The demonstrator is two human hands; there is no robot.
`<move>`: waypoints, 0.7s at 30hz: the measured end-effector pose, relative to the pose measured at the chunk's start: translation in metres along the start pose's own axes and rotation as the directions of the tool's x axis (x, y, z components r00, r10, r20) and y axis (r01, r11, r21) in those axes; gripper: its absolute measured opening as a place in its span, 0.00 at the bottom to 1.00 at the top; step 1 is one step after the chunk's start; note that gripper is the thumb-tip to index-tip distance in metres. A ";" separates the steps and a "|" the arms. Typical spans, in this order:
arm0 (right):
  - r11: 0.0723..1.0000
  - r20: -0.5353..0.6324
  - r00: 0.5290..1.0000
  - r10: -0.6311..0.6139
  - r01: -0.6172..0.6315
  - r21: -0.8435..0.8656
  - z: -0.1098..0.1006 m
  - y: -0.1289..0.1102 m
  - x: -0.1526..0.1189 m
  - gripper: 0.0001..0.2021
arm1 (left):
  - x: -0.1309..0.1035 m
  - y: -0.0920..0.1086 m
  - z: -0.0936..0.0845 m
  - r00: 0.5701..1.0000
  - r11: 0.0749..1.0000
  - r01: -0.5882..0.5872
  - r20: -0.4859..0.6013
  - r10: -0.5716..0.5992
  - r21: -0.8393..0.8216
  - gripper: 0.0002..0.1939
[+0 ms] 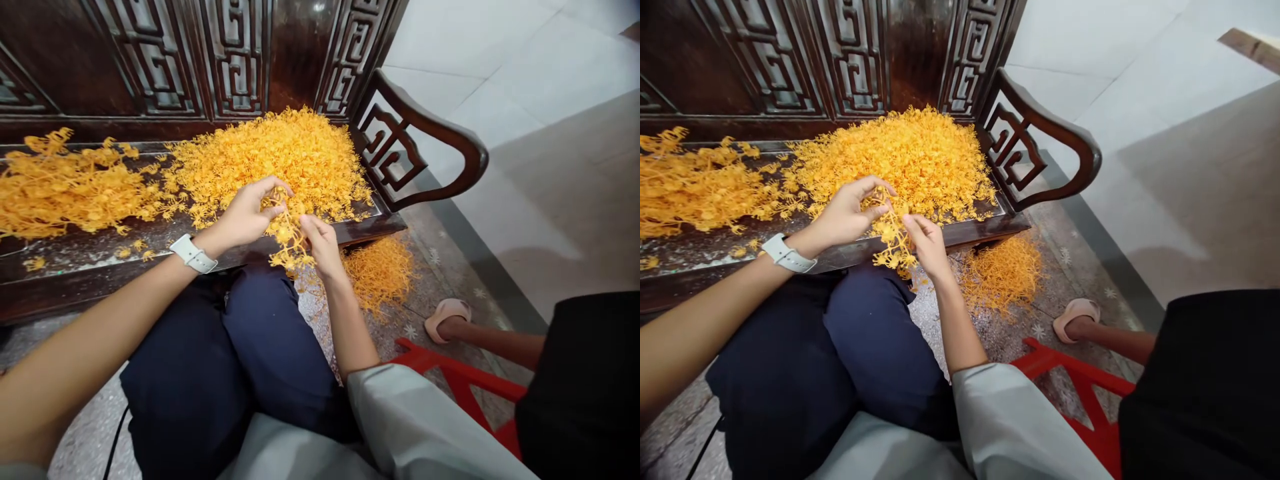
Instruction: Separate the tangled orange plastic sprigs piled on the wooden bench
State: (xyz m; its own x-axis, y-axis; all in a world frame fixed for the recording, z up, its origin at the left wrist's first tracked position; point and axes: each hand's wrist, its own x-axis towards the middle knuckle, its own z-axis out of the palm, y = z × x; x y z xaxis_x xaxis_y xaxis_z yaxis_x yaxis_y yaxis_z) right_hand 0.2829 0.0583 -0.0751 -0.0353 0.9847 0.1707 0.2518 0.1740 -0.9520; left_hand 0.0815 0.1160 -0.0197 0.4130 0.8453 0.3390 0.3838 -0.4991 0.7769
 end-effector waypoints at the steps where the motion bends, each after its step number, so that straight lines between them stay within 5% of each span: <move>1: 1.000 -0.039 0.999 -0.003 0.003 0.024 0.002 0.001 0.003 0.27 | 0.000 0.001 0.000 1.000 1.000 0.003 -0.004 -0.003 0.012 0.13; 4: 0.977 -0.202 0.977 0.070 -0.026 0.212 -0.001 0.011 0.009 0.19 | -0.001 0.003 -0.003 0.999 1.000 0.002 -0.051 -0.001 0.023 0.13; 8: 0.885 -0.426 0.871 0.246 -0.023 0.465 -0.027 0.036 0.011 0.15 | -0.002 0.004 -0.012 0.995 1.000 -0.006 -0.098 0.006 0.004 0.12; 13: 0.672 -0.340 0.831 0.440 -0.054 0.739 -0.058 0.054 0.004 0.12 | -0.005 -0.002 -0.019 0.991 0.996 0.051 -0.118 -0.059 -0.070 0.14; 21: 0.739 -0.392 0.847 0.360 -0.002 0.673 -0.047 0.061 -0.001 0.17 | -0.001 -0.010 -0.018 0.954 0.971 0.117 -0.249 -0.168 -0.207 0.11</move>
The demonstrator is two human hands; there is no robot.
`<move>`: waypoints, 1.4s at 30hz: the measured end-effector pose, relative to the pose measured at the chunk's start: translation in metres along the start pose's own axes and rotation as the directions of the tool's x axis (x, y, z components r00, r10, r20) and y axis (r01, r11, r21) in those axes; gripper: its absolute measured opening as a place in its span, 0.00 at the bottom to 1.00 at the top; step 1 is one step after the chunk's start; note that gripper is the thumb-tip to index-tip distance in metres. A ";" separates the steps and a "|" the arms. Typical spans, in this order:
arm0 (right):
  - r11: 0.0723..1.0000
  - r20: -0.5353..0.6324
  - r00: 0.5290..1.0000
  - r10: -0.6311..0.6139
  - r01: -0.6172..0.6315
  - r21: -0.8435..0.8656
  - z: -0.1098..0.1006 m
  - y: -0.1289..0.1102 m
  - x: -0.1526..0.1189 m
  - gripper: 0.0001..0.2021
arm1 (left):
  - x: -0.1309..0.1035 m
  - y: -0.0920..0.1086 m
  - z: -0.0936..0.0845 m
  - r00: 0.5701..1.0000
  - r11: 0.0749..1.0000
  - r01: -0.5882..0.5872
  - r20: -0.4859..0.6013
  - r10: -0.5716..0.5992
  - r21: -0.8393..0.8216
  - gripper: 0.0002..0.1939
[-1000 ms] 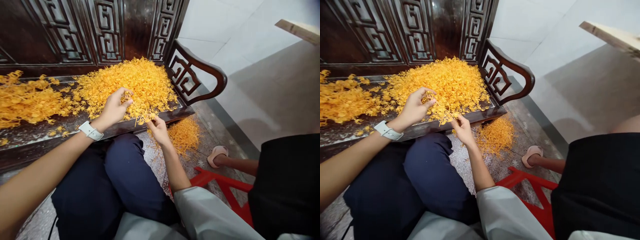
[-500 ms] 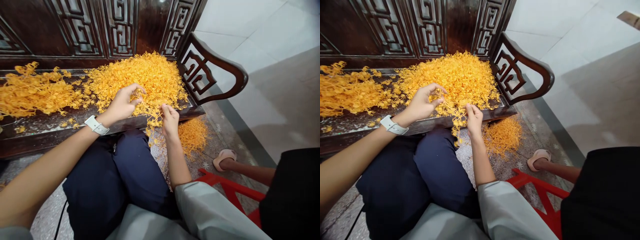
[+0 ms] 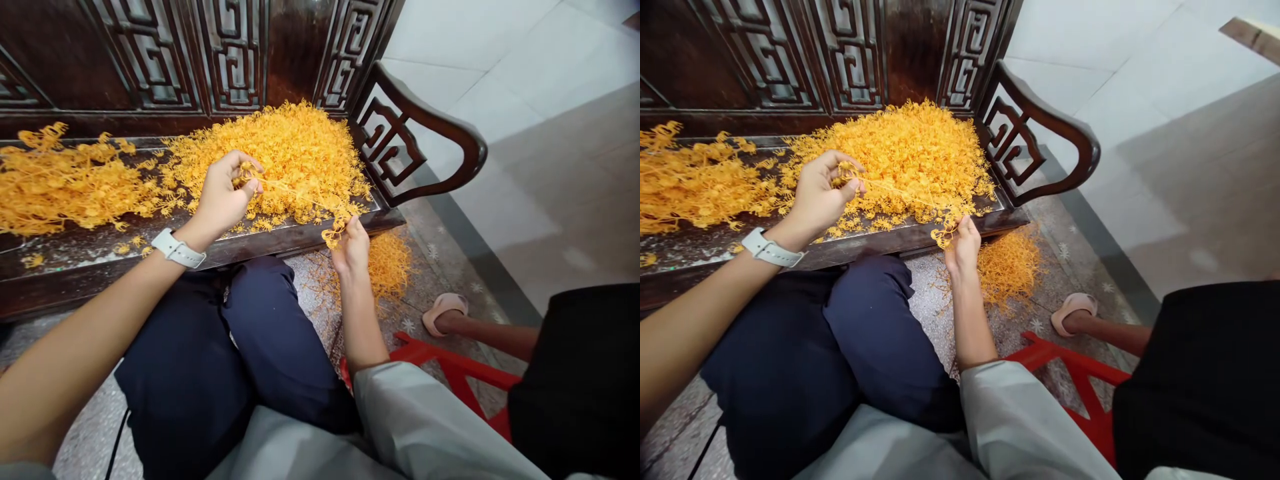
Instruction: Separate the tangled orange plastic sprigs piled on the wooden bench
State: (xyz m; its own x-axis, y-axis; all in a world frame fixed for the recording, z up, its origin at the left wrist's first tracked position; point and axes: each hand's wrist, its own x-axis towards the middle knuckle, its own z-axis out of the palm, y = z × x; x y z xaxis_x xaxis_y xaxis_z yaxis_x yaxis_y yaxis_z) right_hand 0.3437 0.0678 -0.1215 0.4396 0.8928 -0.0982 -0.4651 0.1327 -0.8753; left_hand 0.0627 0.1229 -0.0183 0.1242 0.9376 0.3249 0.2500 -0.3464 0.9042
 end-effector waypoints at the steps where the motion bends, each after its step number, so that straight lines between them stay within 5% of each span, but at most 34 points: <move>1: 1.000 0.005 1.000 -0.011 0.011 -0.008 0.002 0.000 -0.002 0.18 | 0.000 0.001 -0.001 1.000 1.000 0.015 0.012 -0.015 -0.002 0.10; 5: 1.000 0.075 0.997 -0.018 0.017 0.016 0.012 -0.010 -0.015 0.22 | -0.003 0.009 -0.010 0.955 0.989 0.074 0.277 -0.107 0.126 0.04; 8: 0.999 0.158 0.987 -0.001 -0.007 0.053 0.022 -0.022 -0.029 0.21 | -0.007 0.018 -0.011 0.856 0.940 0.004 0.485 -0.180 0.341 0.18; 12: 0.999 0.298 0.955 -0.003 -0.008 0.036 0.040 -0.032 -0.048 0.18 | -0.013 0.034 0.002 0.900 0.865 -0.216 0.437 -0.004 0.453 0.28; 14: 0.999 0.345 0.938 0.007 -0.025 0.048 0.049 -0.033 -0.056 0.17 | -0.015 0.039 0.013 0.876 0.885 -0.257 0.481 0.042 0.389 0.30; 16: 0.997 0.393 0.919 0.034 -0.059 0.052 0.057 -0.032 -0.063 0.18 | -0.015 0.042 0.024 0.845 0.954 -0.176 0.534 0.020 0.244 0.30; 21: 0.998 0.458 0.889 0.011 0.021 -0.063 0.069 -0.031 -0.073 0.19 | -0.014 0.034 0.037 0.864 0.999 0.002 0.504 -0.019 0.035 0.29; 27: 0.899 0.285 0.929 -0.234 0.319 -0.301 0.067 -0.035 -0.061 0.23 | -0.019 0.035 0.040 0.905 0.989 -0.072 0.424 0.011 0.129 0.26; 31: 0.892 0.206 0.937 -0.281 0.334 -0.303 0.059 -0.037 -0.058 0.25 | -0.025 0.039 0.045 0.881 0.998 -0.003 0.472 -0.028 0.065 0.24; 33: 0.823 0.194 0.888 -0.417 0.459 -0.335 0.054 -0.043 -0.067 0.23 | -0.024 0.038 0.048 0.886 0.997 0.006 0.462 -0.043 0.080 0.22; 35: 0.615 0.338 0.737 -0.586 0.676 -0.407 0.051 -0.054 -0.080 0.17 | -0.022 0.037 0.049 0.888 0.997 0.001 0.458 -0.036 0.076 0.22; 37: 0.411 0.535 0.560 -0.633 0.828 -0.381 0.051 -0.067 -0.093 0.08 | -0.021 0.040 0.052 0.873 0.999 0.022 0.487 -0.035 0.032 0.25; 38: 0.375 0.599 0.507 -0.620 0.862 -0.342 0.053 -0.073 -0.099 0.07 | -0.021 0.043 0.053 0.862 0.999 0.041 0.506 -0.039 0.007 0.26; 40: 0.451 0.628 0.515 -0.584 0.849 -0.277 0.057 -0.082 -0.108 0.07 | -0.022 0.047 0.057 0.843 0.997 0.075 0.535 -0.046 -0.032 0.26; 42: 0.619 0.581 0.632 -0.513 0.741 -0.260 0.056 -0.088 -0.119 0.11 | -0.020 0.046 0.059 0.860 0.997 0.076 0.508 -0.056 -0.017 0.23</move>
State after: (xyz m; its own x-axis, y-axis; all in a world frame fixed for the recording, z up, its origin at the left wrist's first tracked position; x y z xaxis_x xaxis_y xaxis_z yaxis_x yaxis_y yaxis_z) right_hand 0.2892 -0.0258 -0.0057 0.0703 0.7462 0.6620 0.2373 0.6321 -0.7377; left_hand 0.1278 0.0864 0.0000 0.5801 0.8099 0.0875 0.2421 -0.2740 0.9308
